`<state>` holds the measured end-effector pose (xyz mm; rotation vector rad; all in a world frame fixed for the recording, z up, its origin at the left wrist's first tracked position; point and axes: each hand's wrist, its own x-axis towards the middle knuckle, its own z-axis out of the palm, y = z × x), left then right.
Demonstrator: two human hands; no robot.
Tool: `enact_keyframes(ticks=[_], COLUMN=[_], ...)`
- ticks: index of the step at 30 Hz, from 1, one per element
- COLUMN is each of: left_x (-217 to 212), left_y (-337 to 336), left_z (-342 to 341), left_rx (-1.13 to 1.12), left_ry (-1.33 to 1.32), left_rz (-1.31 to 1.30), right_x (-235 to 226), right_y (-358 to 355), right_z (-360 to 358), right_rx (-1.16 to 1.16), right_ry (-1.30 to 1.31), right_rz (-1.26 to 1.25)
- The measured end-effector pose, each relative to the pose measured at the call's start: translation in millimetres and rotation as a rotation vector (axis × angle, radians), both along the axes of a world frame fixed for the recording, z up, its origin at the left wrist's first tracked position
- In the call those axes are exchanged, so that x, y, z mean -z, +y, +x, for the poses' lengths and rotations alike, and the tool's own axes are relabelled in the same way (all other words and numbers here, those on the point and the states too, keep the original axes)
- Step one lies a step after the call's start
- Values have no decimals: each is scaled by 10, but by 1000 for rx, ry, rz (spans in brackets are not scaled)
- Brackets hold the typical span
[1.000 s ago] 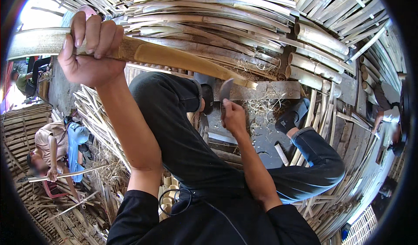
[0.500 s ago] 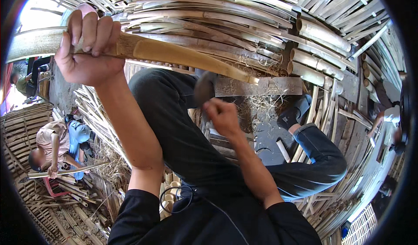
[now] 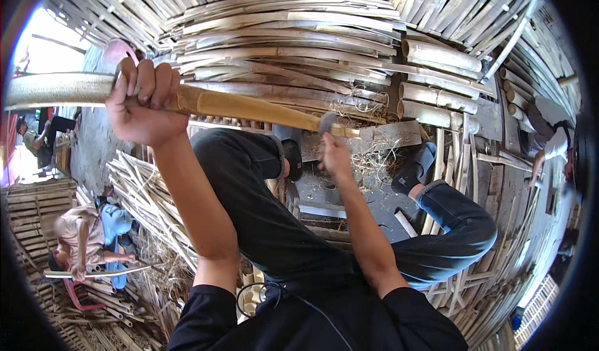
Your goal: The recorder is using a small blade to shave and smooth the surface of a bamboo strip.
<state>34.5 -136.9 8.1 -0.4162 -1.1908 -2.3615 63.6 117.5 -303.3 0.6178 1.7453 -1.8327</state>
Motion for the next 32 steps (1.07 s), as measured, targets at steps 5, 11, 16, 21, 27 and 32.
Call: enact_keyframes(ticks=[5,11,16,21,27,32], left_x=[6,0,-8,-5,226,471], left_y=[-101,41,-79,74,-55,679], left_z=[108,71,150,51,20,-227], left_rx=[-168,-47,-134,-29,-55,-98], left_ry=[-53,-18,-35,-14,-57,-194], left_rz=[-10,0,-27,18,1,29], right_x=[-1330,-278,-912,-154,-586,-201], right_y=[-330,47,-111,114,53,634], right_z=[248,73,360,194,347,146], right_rx=[-286,-115,-216,-93,-174,-114], right_ry=[439,207,266,122,306,-154], right_rz=[-34,214,49,232,127,197])
